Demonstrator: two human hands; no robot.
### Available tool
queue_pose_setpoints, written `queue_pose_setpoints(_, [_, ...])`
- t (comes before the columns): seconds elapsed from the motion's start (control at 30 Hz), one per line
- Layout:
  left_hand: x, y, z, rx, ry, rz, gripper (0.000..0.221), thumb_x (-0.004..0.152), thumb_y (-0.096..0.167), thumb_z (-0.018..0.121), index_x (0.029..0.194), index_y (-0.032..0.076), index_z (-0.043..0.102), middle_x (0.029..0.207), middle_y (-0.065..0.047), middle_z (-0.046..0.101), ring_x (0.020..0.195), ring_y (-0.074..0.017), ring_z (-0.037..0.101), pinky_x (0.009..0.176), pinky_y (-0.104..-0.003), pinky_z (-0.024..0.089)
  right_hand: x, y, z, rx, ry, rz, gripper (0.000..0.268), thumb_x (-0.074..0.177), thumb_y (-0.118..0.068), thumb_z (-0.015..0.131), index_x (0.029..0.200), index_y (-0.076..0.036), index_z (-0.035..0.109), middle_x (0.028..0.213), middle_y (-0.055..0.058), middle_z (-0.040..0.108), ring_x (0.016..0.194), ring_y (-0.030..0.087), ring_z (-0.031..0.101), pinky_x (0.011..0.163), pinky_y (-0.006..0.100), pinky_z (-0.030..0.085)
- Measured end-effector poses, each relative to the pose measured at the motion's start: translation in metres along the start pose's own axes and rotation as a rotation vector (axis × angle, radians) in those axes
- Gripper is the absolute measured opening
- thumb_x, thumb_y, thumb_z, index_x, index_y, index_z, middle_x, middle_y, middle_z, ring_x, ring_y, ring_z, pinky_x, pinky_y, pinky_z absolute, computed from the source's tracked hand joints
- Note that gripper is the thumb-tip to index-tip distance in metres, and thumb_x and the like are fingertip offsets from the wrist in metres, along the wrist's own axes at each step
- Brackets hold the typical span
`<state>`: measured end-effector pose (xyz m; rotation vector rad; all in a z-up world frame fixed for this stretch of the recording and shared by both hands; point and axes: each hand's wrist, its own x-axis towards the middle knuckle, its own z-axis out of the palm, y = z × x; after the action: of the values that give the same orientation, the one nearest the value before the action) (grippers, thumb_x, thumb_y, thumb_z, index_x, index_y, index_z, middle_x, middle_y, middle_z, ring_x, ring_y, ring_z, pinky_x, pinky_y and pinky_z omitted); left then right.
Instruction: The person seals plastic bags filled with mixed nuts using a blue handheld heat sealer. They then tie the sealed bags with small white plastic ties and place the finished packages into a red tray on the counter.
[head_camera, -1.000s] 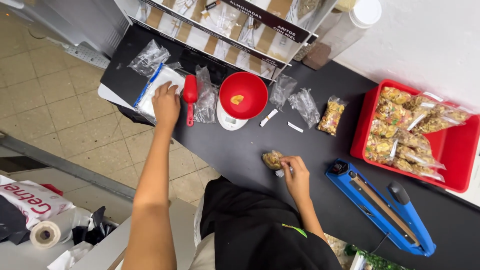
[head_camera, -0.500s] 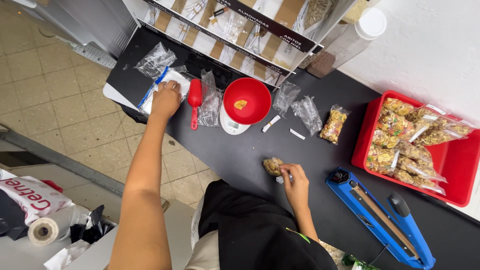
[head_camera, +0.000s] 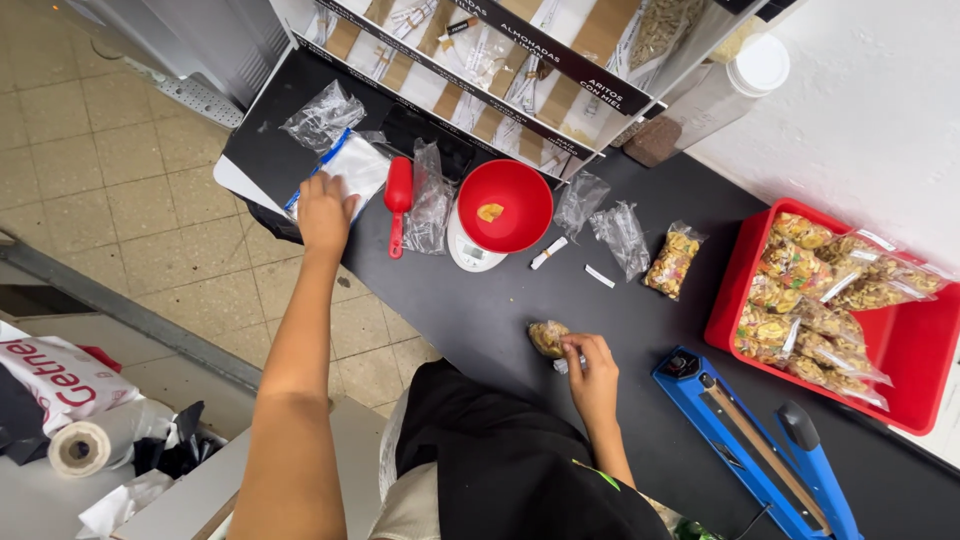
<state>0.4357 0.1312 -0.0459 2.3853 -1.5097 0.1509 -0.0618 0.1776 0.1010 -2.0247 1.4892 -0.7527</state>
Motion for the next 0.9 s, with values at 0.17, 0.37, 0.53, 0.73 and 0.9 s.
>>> queue_pose_setpoints(0.17, [-0.004, 0.029, -0.030, 0.000, -0.184, -0.032, 0.043, 0.103, 0.035, 0.064, 0.145, 0.023, 0.065, 0.156, -0.014, 0.049, 0.139, -0.0367, 0.038, 0.107, -0.054, 0.031, 0.000, 0.004, 0.002, 0.001, -0.003, 0.014, 0.006, 0.093, -0.012, 0.074, 0.094, -0.016, 0.077, 0.089, 0.003, 0.072, 0.081, 0.026, 0.071, 0.077, 0.037, 0.057])
queue_pose_setpoints(0.37, [-0.005, 0.031, -0.012, 0.025, -0.247, -0.054, 0.043, 0.106, 0.035, 0.059, 0.147, 0.023, 0.061, 0.161, -0.008, 0.048, 0.147, -0.0342, 0.031, 0.106, -0.057, 0.029, -0.002, 0.009, 0.003, 0.004, 0.003, 0.000, 0.006, 0.093, -0.011, 0.074, 0.094, -0.016, 0.077, 0.089, 0.003, 0.072, 0.080, 0.026, 0.071, 0.077, 0.037, 0.057])
queue_pose_setpoints(0.53, [-0.002, 0.033, -0.005, 0.006, -0.276, -0.076, 0.046, 0.105, 0.033, 0.060, 0.147, 0.014, 0.060, 0.160, -0.001, 0.048, 0.146, -0.0321, 0.031, 0.111, -0.058, 0.029, -0.003, 0.004, 0.002, 0.013, 0.016, -0.004, 0.006, 0.092, -0.010, 0.074, 0.094, -0.016, 0.077, 0.088, 0.003, 0.072, 0.079, 0.025, 0.071, 0.076, 0.037, 0.057])
queue_pose_setpoints(0.73, [0.001, 0.019, 0.004, -0.347, -0.135, -0.176, 0.048, 0.094, 0.026, 0.073, 0.138, 0.006, 0.066, 0.147, 0.001, 0.057, 0.135, -0.0303, 0.046, 0.109, -0.059, 0.034, -0.004, 0.002, 0.002, 0.034, 0.024, 0.024, 0.006, 0.092, -0.011, 0.075, 0.093, -0.016, 0.078, 0.088, 0.003, 0.072, 0.081, 0.024, 0.072, 0.076, 0.035, 0.058])
queue_pose_setpoints(0.9, [-0.005, 0.035, -0.042, -1.132, 0.319, -0.355, 0.037, 0.086, -0.009, 0.070, 0.121, 0.004, 0.074, 0.127, -0.015, 0.063, 0.126, -0.0309, 0.057, 0.112, -0.046, 0.038, -0.005, 0.016, 0.002, 0.152, 0.124, 0.169, 0.005, 0.095, -0.008, 0.073, 0.096, -0.009, 0.077, 0.090, 0.011, 0.072, 0.082, 0.030, 0.072, 0.077, 0.038, 0.058])
